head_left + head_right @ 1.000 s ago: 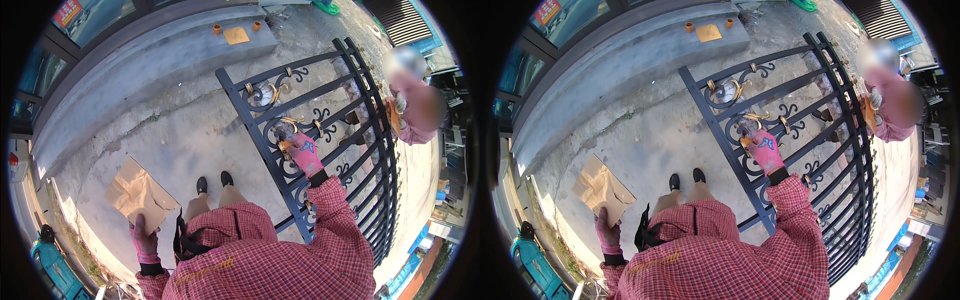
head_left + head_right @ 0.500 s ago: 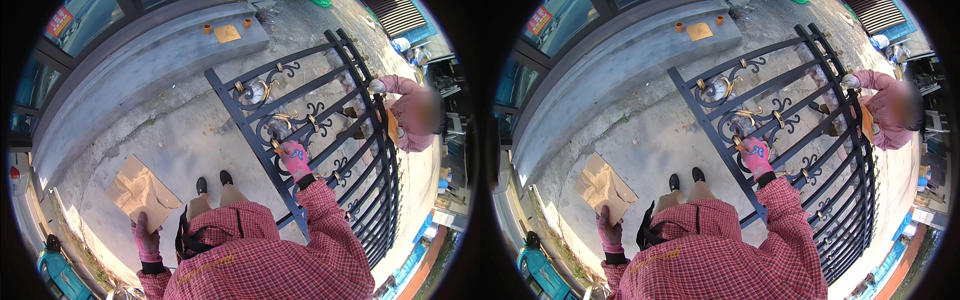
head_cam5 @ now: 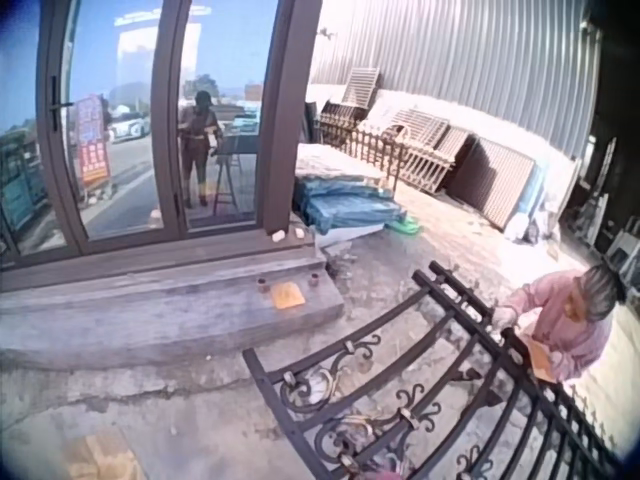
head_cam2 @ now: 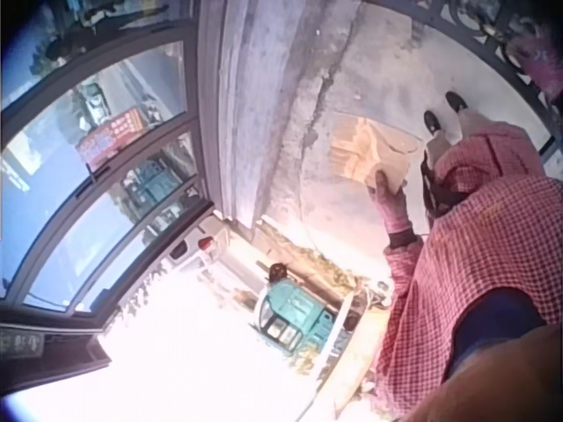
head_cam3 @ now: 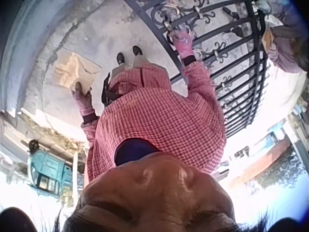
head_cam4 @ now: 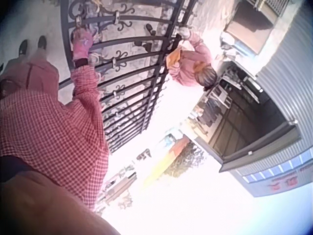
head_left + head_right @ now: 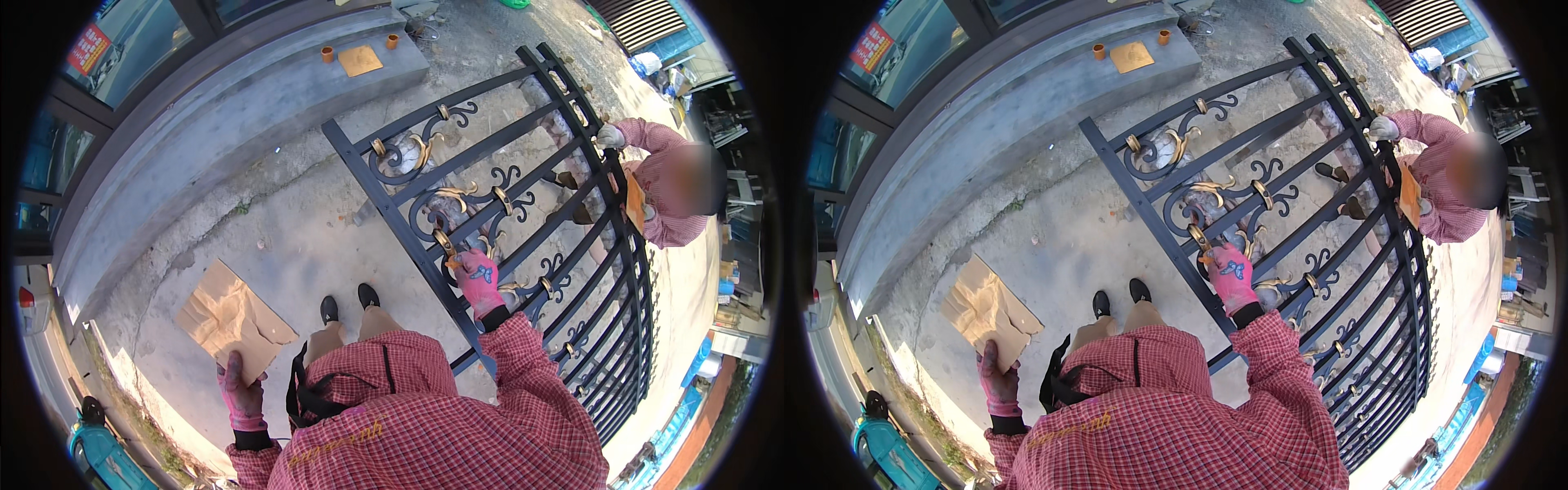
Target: The person rubs a small block of material against the ornate metal bars of a gate to polish or clean them. They repeatedly dip the block into a small cup of liquid and continue rubbing different sections of the gate's decorative elements.
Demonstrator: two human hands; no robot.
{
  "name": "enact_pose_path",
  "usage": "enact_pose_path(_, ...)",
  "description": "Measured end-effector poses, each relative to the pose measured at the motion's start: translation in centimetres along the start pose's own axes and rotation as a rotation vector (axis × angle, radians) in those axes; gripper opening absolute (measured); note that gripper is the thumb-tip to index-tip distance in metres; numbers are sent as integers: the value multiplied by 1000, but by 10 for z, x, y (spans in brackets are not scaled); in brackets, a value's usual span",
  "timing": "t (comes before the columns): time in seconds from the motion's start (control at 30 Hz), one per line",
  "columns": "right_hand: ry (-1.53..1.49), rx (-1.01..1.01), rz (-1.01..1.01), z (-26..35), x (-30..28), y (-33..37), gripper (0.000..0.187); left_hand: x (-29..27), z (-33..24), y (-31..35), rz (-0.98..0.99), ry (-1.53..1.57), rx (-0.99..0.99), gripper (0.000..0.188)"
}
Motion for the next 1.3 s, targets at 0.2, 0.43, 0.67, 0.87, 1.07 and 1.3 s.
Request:
enact_pose_path(0.2,26,10,-20,-13,13,6,18,11,-5,4,36,-35,-7,44)
enact_pose_path(0.43,-117,58,-77,-15,-3,-2,17,29,-4,1,45,-51,-8,43)
enact_pose_path(0.67,-1066,480,25,-6,-10,-13,33,38,-8,-19,103,20,-36,43)
enact_pose_path(0.87,-1400,420,-46,70,1,-71,36,45,-32,-71,121,50,-50,40)
enact_pose_path(1.07,-1438,476,-128,144,28,-136,30,57,-80,-160,172,77,-53,38)
enact_pose_path(1.3,-1590,663,-281,205,64,-215,21,82,-158,-273,263,28,-91,33)
Point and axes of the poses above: each hand's wrist, its own y-axis away from the middle knuckle, its own x-axis out of the palm, z = x × y, the point moved 8 cm from there along -y, towards the middle knuckle, and after that the axes turned 7 degrees about -z, right-handed, at the moved point
